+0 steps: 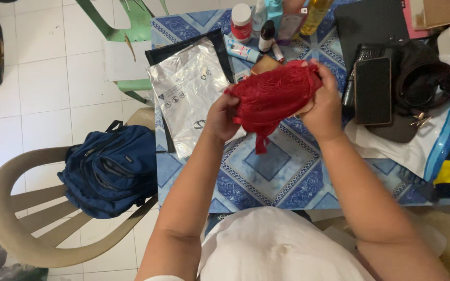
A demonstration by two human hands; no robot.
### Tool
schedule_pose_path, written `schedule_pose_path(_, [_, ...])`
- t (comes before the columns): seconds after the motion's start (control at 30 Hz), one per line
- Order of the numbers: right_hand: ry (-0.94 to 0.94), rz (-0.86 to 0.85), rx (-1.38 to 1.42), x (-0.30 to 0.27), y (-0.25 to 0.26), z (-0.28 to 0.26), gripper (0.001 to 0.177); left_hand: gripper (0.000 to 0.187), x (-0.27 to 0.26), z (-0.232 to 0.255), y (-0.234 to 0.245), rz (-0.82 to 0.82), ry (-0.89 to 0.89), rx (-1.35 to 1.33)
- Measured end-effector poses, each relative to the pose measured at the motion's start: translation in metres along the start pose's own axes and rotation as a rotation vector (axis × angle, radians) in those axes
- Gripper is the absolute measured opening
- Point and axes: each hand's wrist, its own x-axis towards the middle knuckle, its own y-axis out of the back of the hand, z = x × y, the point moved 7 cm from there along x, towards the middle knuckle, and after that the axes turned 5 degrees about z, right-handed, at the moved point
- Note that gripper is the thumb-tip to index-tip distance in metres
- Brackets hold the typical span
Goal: The person opens a blue backpack on the table and takes out folded clothing, a plastic pouch, and other items. They fold a navy garment and a patterned garment, place the clothing and a red bra into a clear plastic mailer bag, and handle a phone, keys, and a hat on the table.
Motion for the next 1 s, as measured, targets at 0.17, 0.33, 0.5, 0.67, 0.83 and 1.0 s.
schedule_pose_path(0.17, [0.143,-0.107,0.016,0.018,0.013,-0.028,0.038,0.055,0.005,0.027,-0.005,0.062,-0.21,0.684])
schedule_pose_path(0.33, [0.395,-0.184,-0.116,0.029,0.006,-0.058,0.036,0.033,0.007,0.041,-0.072,-0.007,-0.226,1.104])
schedule_pose_path(0.5, [0.432,-0.152,-0.124,0.028,0.003,-0.054,0.03,0.029,-0.001,0.068,-0.116,0.02,-0.342,1.238])
schedule_pose_path(0.67, [0.021,-0.19,0.369,0.011,0.005,-0.005,0.038,0.026,-0.015,0.098,-0.118,0.066,-0.472,0.903])
schedule_pose_path(0.83, [-0.609,-0.338,1.159,-0.006,-0.018,0.027,0.043,0.021,-0.037,0.116,-0.144,0.131,-1.325,1.561])
schedule_pose_path(1.0, [-0.587,-0.479,1.272,0.012,-0.049,-0.008,0.047,0.024,-0.003,0.09,-0.119,0.038,-0.905,1.38])
